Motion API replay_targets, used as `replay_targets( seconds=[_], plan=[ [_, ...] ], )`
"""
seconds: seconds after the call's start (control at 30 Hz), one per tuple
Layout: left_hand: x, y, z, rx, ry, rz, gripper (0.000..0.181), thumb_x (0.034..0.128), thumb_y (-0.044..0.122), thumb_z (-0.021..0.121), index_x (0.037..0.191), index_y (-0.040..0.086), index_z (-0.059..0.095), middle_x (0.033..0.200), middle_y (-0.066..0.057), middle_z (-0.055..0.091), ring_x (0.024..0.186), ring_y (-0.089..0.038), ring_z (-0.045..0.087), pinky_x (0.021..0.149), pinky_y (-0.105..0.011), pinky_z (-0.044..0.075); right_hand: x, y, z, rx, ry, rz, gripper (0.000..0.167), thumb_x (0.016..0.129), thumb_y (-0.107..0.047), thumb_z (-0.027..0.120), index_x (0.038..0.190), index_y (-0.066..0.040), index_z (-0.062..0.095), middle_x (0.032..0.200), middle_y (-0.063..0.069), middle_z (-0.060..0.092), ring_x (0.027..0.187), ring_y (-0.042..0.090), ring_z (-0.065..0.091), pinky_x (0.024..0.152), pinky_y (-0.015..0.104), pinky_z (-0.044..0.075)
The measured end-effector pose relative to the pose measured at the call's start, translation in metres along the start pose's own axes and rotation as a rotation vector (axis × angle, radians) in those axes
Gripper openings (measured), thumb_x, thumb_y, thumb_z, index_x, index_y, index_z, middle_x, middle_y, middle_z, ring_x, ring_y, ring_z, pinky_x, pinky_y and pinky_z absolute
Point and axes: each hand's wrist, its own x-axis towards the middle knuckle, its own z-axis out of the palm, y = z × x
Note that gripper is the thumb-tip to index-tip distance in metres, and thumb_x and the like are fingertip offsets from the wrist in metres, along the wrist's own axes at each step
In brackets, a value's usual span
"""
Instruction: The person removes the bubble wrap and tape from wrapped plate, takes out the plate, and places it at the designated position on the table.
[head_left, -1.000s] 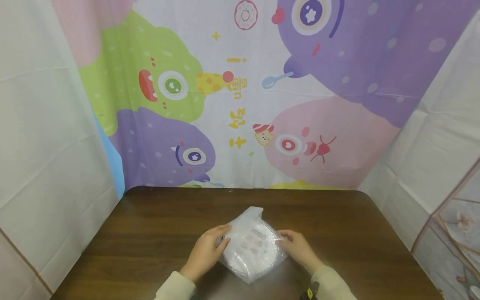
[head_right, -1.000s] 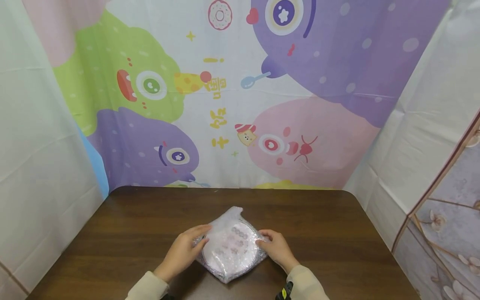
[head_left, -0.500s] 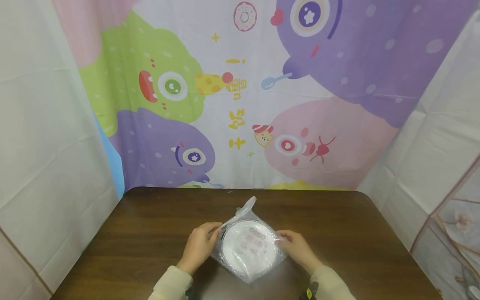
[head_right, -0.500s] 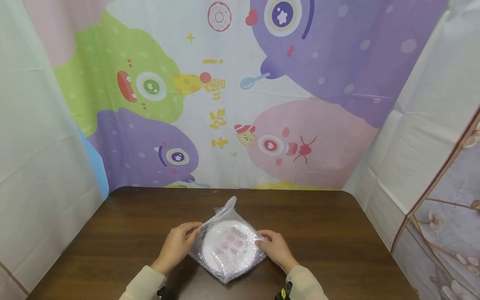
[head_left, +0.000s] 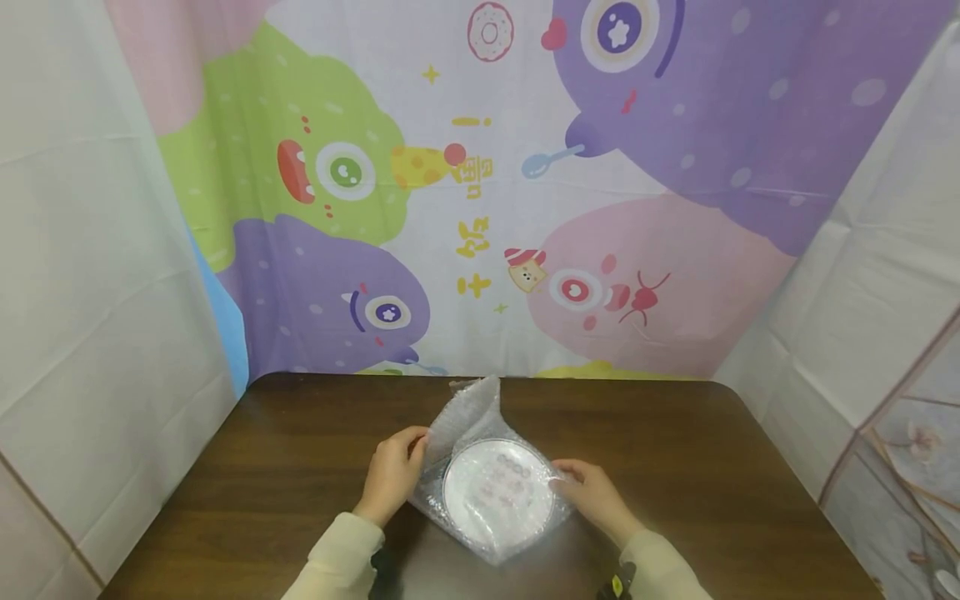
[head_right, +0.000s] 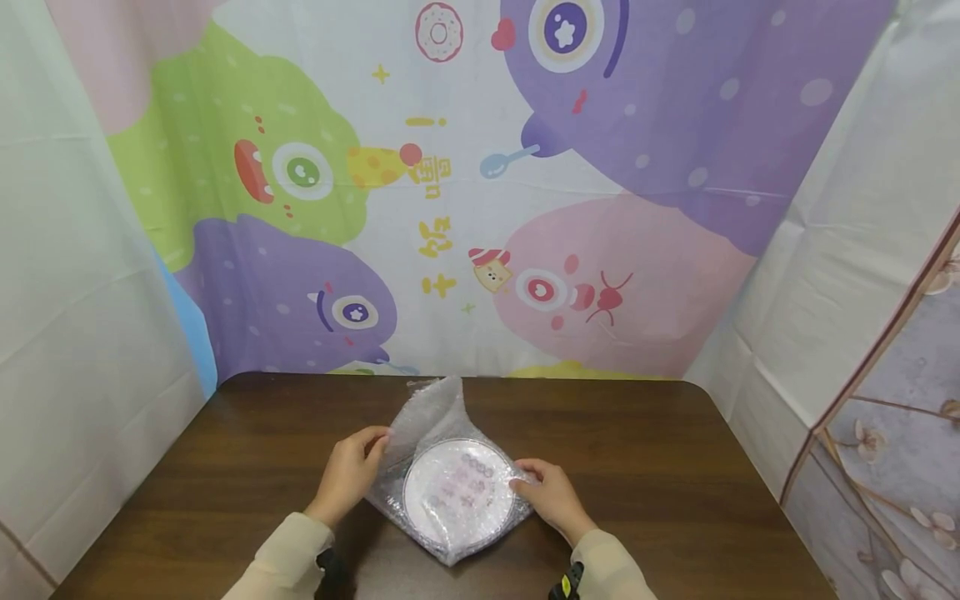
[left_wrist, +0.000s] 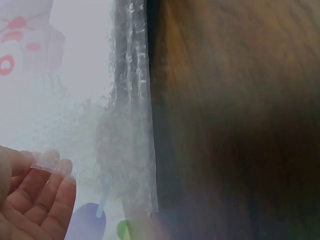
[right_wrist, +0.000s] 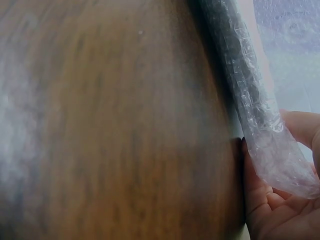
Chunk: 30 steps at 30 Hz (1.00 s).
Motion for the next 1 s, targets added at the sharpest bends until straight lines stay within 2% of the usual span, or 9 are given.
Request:
replay_targets(
  seconds=[0.27,0.47,0.77,1.0],
  plan=[
    [0.006,-0.006,-0.004,-0.04,0.01,-0.058,0.014,0.0938,0.01,0.063,0.102,0.004,0.073,0.088,-0.007,0.075,0.077,-0.016,0.065,0.069,-0.035,0.052,0.0,0.001,0.0,-0.002,-0.005,-0.003,0.031,0.086,-0.017,0.072,0.115,-0.006,0.069,0.116,0.013,0.071,0.114,0.034,0.063,0.097,0.054,0.049],
    [0.009,-0.009,-0.005,-0.094,0.014,-0.112,0.015,0.0944,0.007,0.061,0.101,0.0,0.073,0.085,-0.009,0.075,0.073,-0.013,0.066,0.065,-0.027,0.052,0.0,0.002,-0.001,-0.008,-0.001,-0.005,0.032,0.086,-0.018,0.072,0.117,-0.007,0.069,0.118,0.013,0.07,0.117,0.035,0.061,0.099,0.056,0.048],
    [0.013,-0.016,-0.001,-0.096,0.021,-0.18,0.017,0.0949,0.006,0.059,0.103,-0.002,0.072,0.081,-0.01,0.073,0.07,-0.013,0.06,0.063,-0.026,0.048,0.001,0.001,0.0,-0.022,-0.001,-0.006,0.033,0.086,-0.018,0.072,0.117,-0.006,0.069,0.117,0.014,0.071,0.115,0.035,0.062,0.098,0.056,0.048],
    [0.015,-0.025,0.007,-0.09,0.034,-0.235,0.019,0.094,0.006,0.058,0.104,-0.004,0.07,0.084,-0.013,0.074,0.073,-0.018,0.068,0.064,-0.03,0.051,0.0,0.002,0.0,-0.017,-0.007,0.009,0.033,0.087,-0.019,0.071,0.118,-0.008,0.069,0.119,0.014,0.07,0.117,0.037,0.061,0.099,0.057,0.048]
  ],
)
